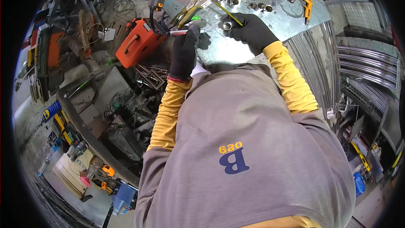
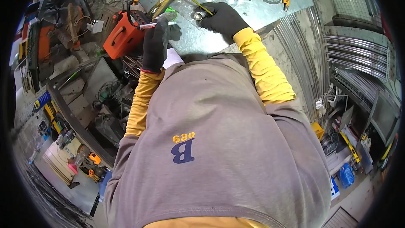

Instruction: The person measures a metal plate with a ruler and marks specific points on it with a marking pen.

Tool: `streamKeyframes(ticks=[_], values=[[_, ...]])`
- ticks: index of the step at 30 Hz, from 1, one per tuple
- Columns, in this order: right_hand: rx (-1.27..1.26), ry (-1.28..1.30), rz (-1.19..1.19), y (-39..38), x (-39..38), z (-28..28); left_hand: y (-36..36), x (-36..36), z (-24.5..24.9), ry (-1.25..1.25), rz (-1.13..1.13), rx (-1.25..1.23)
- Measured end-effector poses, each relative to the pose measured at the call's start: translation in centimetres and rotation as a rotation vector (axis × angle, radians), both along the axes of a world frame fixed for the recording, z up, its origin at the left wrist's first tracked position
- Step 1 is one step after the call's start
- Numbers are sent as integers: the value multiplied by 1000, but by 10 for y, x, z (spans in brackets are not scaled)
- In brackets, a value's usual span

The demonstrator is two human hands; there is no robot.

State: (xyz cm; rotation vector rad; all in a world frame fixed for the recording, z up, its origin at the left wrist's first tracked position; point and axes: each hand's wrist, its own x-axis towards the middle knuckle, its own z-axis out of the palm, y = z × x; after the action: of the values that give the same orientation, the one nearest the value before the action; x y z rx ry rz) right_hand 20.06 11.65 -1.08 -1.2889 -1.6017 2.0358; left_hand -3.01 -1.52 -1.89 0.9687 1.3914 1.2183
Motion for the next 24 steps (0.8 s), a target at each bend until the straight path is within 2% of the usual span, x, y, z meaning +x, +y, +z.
streamKeyframes(ticks=[1,4,8,10,14,16,19,24], values=[[9,-4,-2,-1,0,2,2,0,0,-188,-5,-67],[-2,3,-19,-1,0,-1,3,17,2,-136,38,12],[1,-27,-9,-1,-1,-1,5,21,-3,-193,70,37],[12,-23,13,0,-1,-2,6,16,-4,-25,3,37],[-5,2,8,1,-1,-7,12,22,18,-47,50,41],[11,-5,13,1,0,-3,16,24,34,57,49,-9],[3,15,5,0,0,-6,26,23,25,121,11,20],[4,-6,-21,-2,-3,-5,29,30,26,69,16,-7]])
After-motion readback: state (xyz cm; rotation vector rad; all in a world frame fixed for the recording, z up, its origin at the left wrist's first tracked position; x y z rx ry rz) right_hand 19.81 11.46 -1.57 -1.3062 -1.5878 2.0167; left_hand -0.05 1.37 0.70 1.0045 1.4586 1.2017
